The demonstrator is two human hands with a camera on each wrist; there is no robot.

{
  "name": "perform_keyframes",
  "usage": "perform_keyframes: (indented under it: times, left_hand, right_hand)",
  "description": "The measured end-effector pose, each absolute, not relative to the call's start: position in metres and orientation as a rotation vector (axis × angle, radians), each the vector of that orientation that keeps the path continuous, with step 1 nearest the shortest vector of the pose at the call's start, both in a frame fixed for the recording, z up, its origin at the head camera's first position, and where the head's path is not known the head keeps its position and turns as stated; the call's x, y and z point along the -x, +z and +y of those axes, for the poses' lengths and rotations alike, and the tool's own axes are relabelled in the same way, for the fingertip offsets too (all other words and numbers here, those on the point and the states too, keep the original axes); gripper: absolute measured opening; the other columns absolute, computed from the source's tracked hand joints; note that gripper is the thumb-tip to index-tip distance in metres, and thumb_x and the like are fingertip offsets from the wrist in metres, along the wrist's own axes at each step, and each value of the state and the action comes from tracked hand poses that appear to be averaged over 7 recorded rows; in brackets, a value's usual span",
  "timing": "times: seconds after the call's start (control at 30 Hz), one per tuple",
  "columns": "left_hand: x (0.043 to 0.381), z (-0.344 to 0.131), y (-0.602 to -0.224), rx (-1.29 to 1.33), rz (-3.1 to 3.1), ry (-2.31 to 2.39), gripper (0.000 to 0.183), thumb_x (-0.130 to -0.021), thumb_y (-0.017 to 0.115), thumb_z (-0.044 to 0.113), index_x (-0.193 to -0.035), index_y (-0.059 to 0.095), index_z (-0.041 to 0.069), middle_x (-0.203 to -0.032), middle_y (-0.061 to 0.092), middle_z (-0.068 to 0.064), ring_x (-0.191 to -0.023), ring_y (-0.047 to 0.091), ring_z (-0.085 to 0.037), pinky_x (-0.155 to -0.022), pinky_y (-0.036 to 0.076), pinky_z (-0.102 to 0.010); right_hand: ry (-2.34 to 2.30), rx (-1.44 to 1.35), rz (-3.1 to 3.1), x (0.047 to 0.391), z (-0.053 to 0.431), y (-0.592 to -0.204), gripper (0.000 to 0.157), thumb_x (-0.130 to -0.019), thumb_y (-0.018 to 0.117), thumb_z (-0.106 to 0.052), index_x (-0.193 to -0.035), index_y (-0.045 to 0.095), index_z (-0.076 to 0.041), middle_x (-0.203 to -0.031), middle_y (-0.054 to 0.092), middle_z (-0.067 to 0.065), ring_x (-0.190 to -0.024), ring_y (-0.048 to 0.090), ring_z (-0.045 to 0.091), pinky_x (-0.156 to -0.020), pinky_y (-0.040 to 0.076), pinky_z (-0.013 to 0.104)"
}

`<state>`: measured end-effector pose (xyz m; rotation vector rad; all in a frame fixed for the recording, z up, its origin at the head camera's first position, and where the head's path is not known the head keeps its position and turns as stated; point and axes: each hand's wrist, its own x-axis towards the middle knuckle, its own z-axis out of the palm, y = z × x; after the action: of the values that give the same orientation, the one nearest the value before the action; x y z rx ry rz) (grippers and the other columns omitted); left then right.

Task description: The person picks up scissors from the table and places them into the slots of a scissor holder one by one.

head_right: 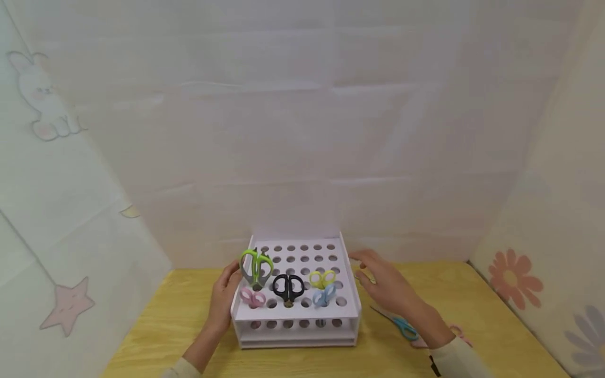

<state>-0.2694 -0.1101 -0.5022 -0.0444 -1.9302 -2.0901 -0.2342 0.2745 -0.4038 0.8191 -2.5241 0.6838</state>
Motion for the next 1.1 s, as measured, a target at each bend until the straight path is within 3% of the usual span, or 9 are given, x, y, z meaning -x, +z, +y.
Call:
perform_keyframes:
  times: [0.1, 0.3, 0.5, 0.63, 0.8, 0.93, 1.1]
  left_hand:
    - [0.270, -0.107, -0.503, 0.048, -1.920, -2.105, 0.033, -0.104, 0.058, 0.022, -0.136, 0.065, 0.018, -0.122, 0.067, -0.018, -0.093, 0.067, -0.031, -0.069, 0.057, -0.032]
    - [0.272, -0.104, -0.505, 0.059, -1.907, -2.106, 0.033, -0.104, 0.059, 0.025, -0.136, 0.065, 0.018, -0.135, 0.061, -0.009, -0.097, 0.066, -0.026, -0.075, 0.056, -0.030]
    - [0.271, -0.105, -0.503, 0.042, -1.912, -2.101, 0.033, -0.103, 0.060, 0.026, -0.136, 0.065, 0.019, -0.135, 0.062, -0.009, -0.099, 0.066, -0.026, -0.075, 0.056, -0.031]
    - [0.270, -0.106, -0.503, 0.043, -1.917, -2.086, 0.034, -0.103, 0.059, 0.025, -0.137, 0.064, 0.017, -0.136, 0.061, -0.007, -0.100, 0.066, -0.026, -0.076, 0.056, -0.031]
    - [0.267, -0.108, -0.504, 0.024, -1.917, -2.085, 0.035, -0.104, 0.059, 0.025, -0.137, 0.064, 0.016, -0.134, 0.063, -0.011, -0.099, 0.066, -0.028, -0.074, 0.056, -0.030]
    - [0.266, -0.110, -0.503, 0.004, -1.926, -2.102, 0.034, -0.104, 0.059, 0.025, -0.137, 0.064, 0.018, -0.127, 0.066, -0.013, -0.098, 0.067, -0.028, -0.074, 0.056, -0.031]
    - [0.268, -0.110, -0.500, 0.013, -1.932, -2.100, 0.034, -0.105, 0.057, 0.024, -0.138, 0.063, 0.019, -0.125, 0.067, -0.011, -0.099, 0.067, -0.026, -0.076, 0.056, -0.031]
  right_hand:
    - [0.679, -0.796, -2.524, 0.236, 0.293, -0.413, 0.043, -0.096, 0.066, 0.002, -0.137, 0.057, -0.008, -0.129, 0.060, 0.007, -0.102, 0.061, 0.022, -0.078, 0.053, 0.040]
    - [0.650, -0.738, -2.578, 0.253, 0.325, -0.441, 0.036, -0.096, 0.067, 0.000, -0.132, 0.061, -0.005, -0.127, 0.062, 0.009, -0.099, 0.061, 0.023, -0.076, 0.054, 0.047]
    - [0.627, -0.680, -2.717, 0.269, 0.349, -0.464, 0.035, -0.096, 0.070, -0.007, -0.129, 0.062, -0.001, -0.125, 0.061, 0.016, -0.103, 0.061, 0.038, -0.076, 0.054, 0.051]
    - [0.548, -0.593, -2.872, 0.276, 0.361, -0.473, 0.052, -0.096, 0.073, -0.028, -0.133, 0.058, 0.004, -0.130, 0.055, 0.026, -0.108, 0.060, 0.045, -0.082, 0.053, 0.058]
    - [0.421, -0.461, -3.046, 0.284, 0.372, -0.478, 0.082, -0.091, 0.071, -0.053, -0.137, 0.051, 0.012, -0.127, 0.050, 0.036, -0.099, 0.062, 0.047, -0.076, 0.053, 0.060]
    - [0.377, -0.406, -3.125, 0.288, 0.378, -0.478, 0.093, -0.088, 0.070, -0.061, -0.134, 0.050, 0.017, -0.119, 0.051, 0.037, -0.096, 0.061, 0.048, -0.072, 0.052, 0.061]
    - [0.349, -0.412, -3.161, 0.297, 0.381, -0.477, 0.094, -0.087, 0.071, -0.061, -0.129, 0.051, 0.021, -0.112, 0.054, 0.036, -0.093, 0.061, 0.046, -0.073, 0.052, 0.062]
